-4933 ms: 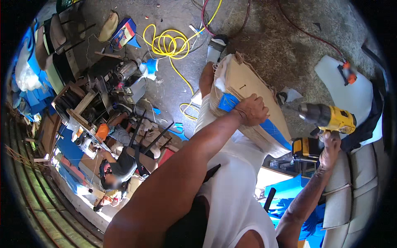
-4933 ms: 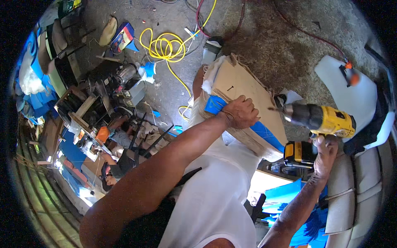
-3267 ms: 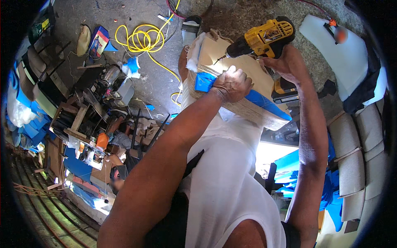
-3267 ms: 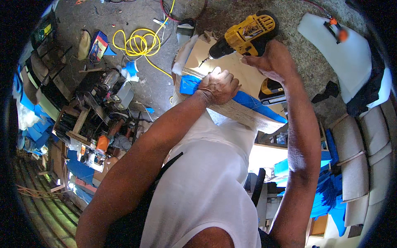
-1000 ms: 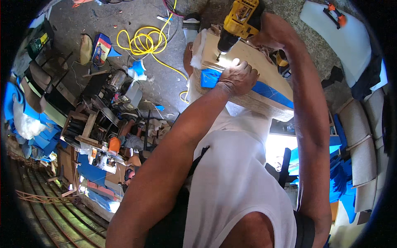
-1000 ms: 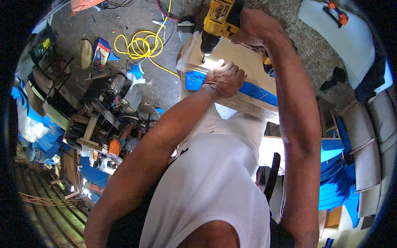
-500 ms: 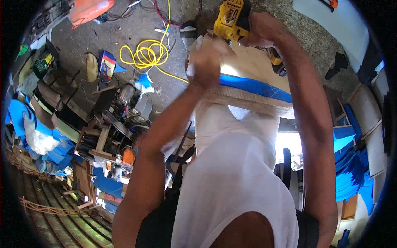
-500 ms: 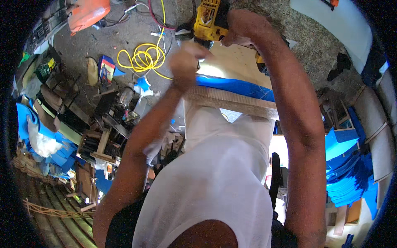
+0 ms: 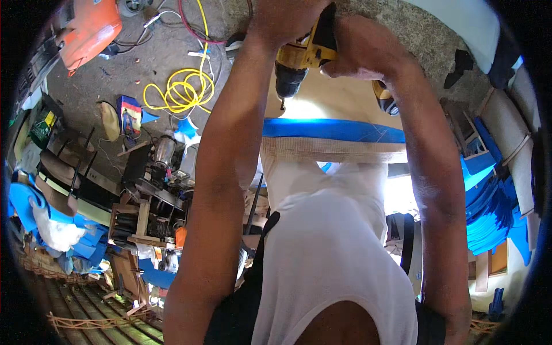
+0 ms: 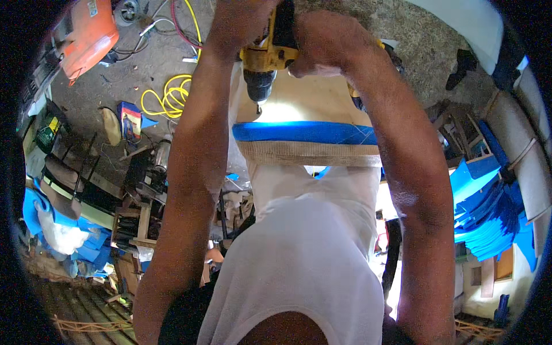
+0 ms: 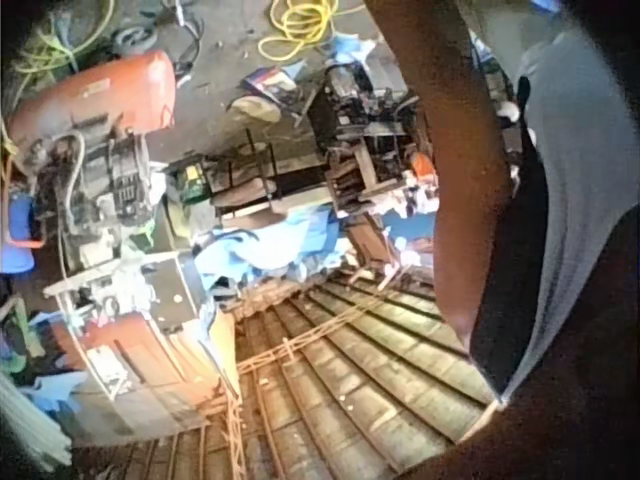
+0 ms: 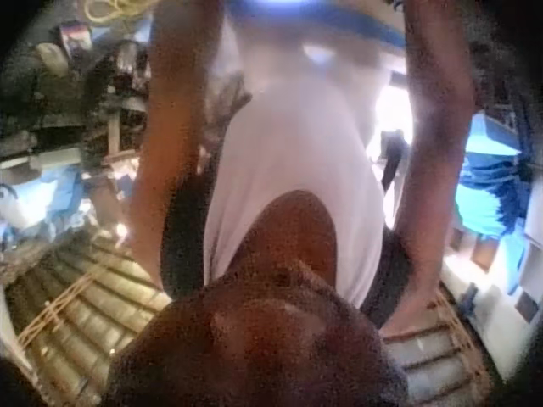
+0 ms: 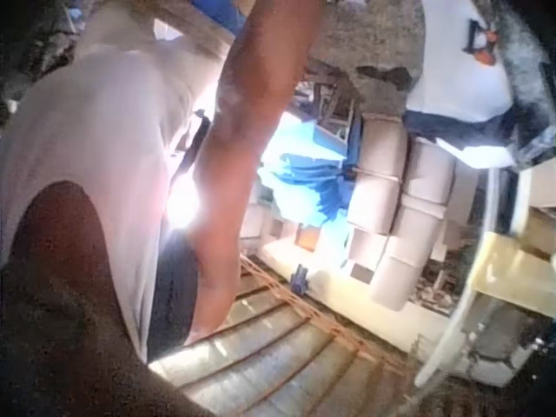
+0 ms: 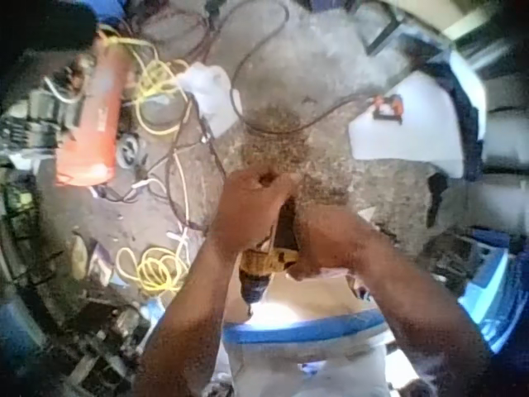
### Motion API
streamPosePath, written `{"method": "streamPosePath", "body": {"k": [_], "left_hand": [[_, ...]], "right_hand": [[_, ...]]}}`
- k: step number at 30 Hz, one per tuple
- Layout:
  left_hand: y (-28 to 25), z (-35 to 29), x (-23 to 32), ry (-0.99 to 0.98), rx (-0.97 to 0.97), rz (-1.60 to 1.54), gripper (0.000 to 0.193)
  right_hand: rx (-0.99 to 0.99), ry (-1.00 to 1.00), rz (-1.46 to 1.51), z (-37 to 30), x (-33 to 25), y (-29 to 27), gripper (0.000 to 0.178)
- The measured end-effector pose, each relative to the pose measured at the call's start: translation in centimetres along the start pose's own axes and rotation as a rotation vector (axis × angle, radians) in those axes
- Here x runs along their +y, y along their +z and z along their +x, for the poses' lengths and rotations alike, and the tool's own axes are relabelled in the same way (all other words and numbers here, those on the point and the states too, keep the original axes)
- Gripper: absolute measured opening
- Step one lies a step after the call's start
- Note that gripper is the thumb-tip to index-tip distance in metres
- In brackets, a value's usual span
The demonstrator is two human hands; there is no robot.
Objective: Applying foam and fabric to a furniture frame using upholstery tools like a stapler, hammer, and drill.
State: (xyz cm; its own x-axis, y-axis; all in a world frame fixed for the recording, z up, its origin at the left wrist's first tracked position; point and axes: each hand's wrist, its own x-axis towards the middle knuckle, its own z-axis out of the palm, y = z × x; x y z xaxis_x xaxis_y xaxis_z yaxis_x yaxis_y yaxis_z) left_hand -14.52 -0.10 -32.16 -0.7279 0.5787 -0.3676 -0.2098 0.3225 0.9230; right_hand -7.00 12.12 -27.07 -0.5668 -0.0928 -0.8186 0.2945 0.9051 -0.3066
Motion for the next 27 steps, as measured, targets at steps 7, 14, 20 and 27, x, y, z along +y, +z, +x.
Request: {"method": "streamPosePath", "body": {"k": [7,14,20,27], "left_hand": [[-0.4,-1.0,-0.3,-0.043,-0.035,-0.128,0.025],[-0.6,-1.4,-1.2,0.052,-0.100,-0.077,0.025],[-0.8,-3.0,-0.9,-0.147,-0.034,-0.227,0.030],[-2.0,2.4,-9.6,0.656,0.083,-0.179,0.038]], "right_hand": [[0.039,0.018,-0.027,-0.3,-0.6,1.7,0.053],[0.106,0.082,-0.009,-0.9,-0.8,3.3,0.050],[0.002,0.043,-0.106,-1.8,-2.4,2.1,0.049],[0.109,-0.047,0.178,-5.9,4.2,0.0,0.055]]}}
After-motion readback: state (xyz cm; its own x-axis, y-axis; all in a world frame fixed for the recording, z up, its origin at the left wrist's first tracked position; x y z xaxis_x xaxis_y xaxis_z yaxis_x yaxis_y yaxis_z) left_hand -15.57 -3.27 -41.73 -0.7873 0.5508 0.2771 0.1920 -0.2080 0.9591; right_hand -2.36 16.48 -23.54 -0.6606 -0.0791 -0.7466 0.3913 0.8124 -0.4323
